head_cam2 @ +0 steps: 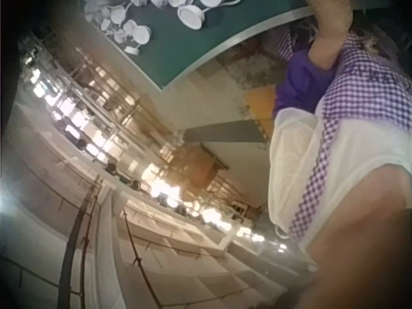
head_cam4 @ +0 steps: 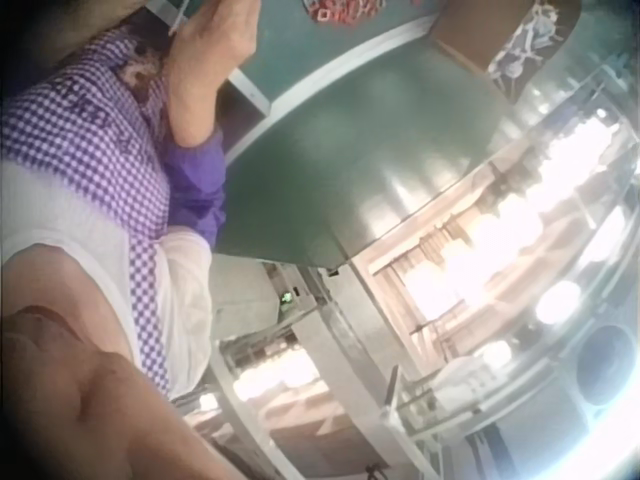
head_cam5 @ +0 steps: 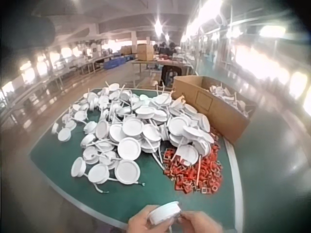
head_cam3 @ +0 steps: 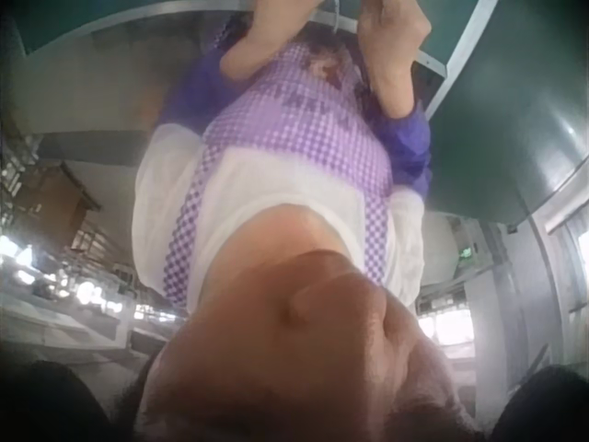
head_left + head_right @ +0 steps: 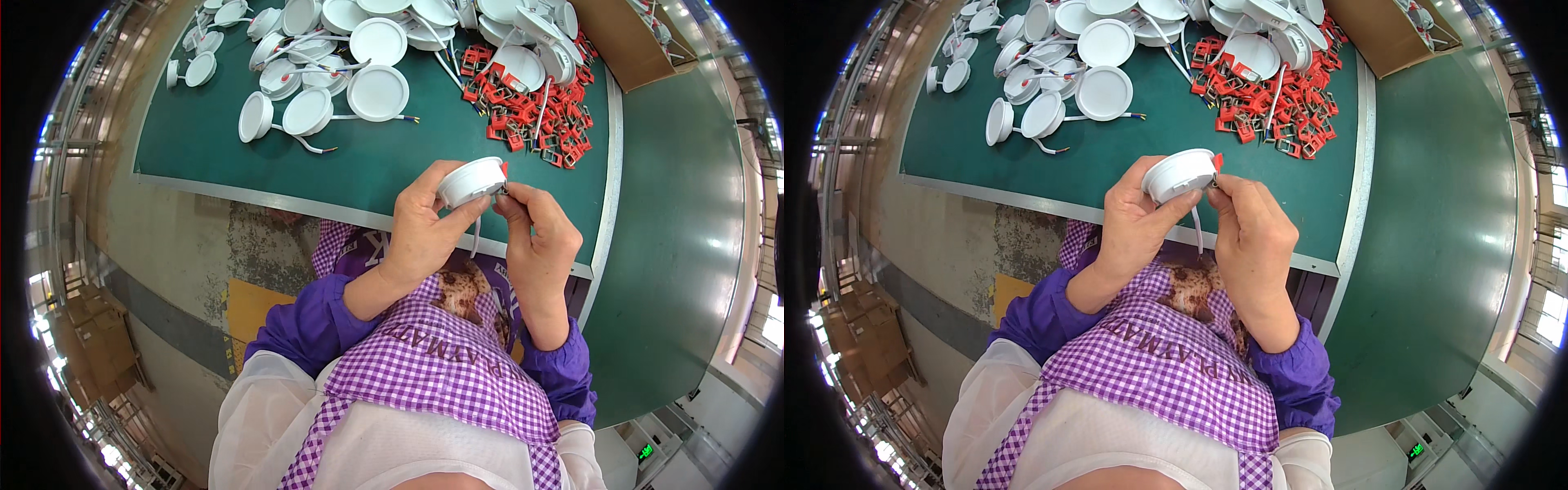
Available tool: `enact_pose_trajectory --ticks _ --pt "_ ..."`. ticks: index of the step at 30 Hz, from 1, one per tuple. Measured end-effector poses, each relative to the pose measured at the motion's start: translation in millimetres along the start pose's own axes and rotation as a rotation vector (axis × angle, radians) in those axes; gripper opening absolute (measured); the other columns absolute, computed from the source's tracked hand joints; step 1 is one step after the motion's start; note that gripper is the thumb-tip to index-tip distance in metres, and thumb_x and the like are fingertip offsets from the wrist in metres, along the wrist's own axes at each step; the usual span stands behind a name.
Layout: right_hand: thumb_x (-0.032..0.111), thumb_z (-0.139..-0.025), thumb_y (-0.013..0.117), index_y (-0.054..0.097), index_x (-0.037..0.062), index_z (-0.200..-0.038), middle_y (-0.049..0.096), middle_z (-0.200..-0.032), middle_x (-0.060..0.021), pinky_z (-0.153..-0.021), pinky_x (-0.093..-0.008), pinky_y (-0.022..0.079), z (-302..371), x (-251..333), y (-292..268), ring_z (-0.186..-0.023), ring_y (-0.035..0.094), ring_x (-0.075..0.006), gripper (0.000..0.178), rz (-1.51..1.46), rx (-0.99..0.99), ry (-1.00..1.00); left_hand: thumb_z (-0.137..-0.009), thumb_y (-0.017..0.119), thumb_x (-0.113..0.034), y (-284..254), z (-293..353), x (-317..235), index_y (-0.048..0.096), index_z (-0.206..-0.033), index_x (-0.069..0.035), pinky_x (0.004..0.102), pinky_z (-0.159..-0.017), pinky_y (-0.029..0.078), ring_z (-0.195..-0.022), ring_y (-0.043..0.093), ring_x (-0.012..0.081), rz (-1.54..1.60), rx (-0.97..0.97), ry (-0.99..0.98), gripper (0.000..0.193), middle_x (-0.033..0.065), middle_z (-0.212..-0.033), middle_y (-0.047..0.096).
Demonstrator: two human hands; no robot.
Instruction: Manually assembling LED light components by attaching red clips and wiring to the fixture housing.
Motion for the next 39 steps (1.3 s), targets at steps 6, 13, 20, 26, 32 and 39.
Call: enact_pose_trajectory --ticks 6,13,20,26,32,39 --pt "-0.004 -0.083 0.069 0.064 -0.0012 -0.096 0.068 -0.086 -0.0104 -0.066 -0.0286 0.052 -7.4 -13.3 -5.9 -0.074 0.067 -0.0188 0.014 -0.129 0.017 0.006 -0.086 0.072 -0.001 -2.8 -1.0 -9.5 0.059 -0.112 0.0 0.0265 -0.085 0.053 -0.096 0.064 0.0111 -0.051 0.114 -0.069 0.03 0.0062 -0.106 0.066" --pt "-0.001 -0.08 0.075 0.055 -0.0026 -0.127 0.063 -0.112 -0.012 -0.081 -0.0277 0.053 -4.8 -20.3 -11.4 -0.09 0.064 -0.015 0.051 -0.545 0.254 0.383 -0.085 0.075 -0.007 -3.0 10.5 -2.5 0.062 -0.108 -0.002 0.0257 -0.079 0.052 -0.09 0.062 0.008 0.046 0.112 -0.177 0.027 0.0024 -0.097 0.066" --pt "0.001 -0.076 0.079 0.058 -0.0027 -0.124 0.066 -0.1 -0.0088 -0.083 -0.0288 0.054 -1.2 -7.0 -31.1 -0.089 0.064 -0.0138 0.052 -0.548 0.303 0.457 -0.084 0.076 -0.008 -0.1 14.1 -14.3 0.062 -0.108 -0.003 0.0265 -0.081 0.051 -0.09 0.061 0.008 -0.017 0.27 -0.148 0.028 0.001 -0.097 0.066" --pt "0.0 -0.075 0.081 0.06 -0.0065 -0.117 0.07 -0.097 -0.0124 -0.079 -0.0259 0.057 -2.3 -22.8 -29.3 -0.086 0.069 -0.0152 0.047 -0.669 0.362 0.545 -0.083 0.077 -0.007 1.3 15.7 -11.8 0.063 -0.107 -0.003 0.0259 -0.081 0.05 -0.089 0.06 0.0075 -0.015 0.284 -0.205 0.028 0.0012 -0.096 0.066" --pt "0.001 -0.077 0.078 0.062 -0.0058 -0.117 0.071 -0.096 -0.0135 -0.078 -0.0287 0.057 -3.4 -27.8 -25.7 -0.087 0.069 -0.0159 0.044 -0.475 0.461 0.518 -0.08 0.077 -0.003 -7.3 2.2 -3.7 0.06 -0.108 -0.001 0.0255 -0.078 0.052 -0.09 0.062 0.0093 -0.218 0.467 -0.378 0.032 0.004 -0.098 0.066" --pt "0.011 -0.085 0.072 0.066 -0.0025 -0.113 0.069 -0.087 -0.009 -0.06 -0.0272 0.05 -39.3 -51.9 -27.1 -0.066 0.065 -0.0104 0.031 -0.172 0.355 0.427 -0.081 0.075 -0.006 -13.5 -14.3 -25.9 0.056 -0.12 -0.002 0.0266 -0.082 0.051 -0.094 0.062 0.0118 -0.366 0.548 -0.294 0.044 0.0052 -0.106 0.064"
Point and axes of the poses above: each hand's wrist, its own z-axis away from the middle knuckle, its own y-axis out of the palm, x = y × z, the point moved 3 cm from there along -z, towards the middle knuckle
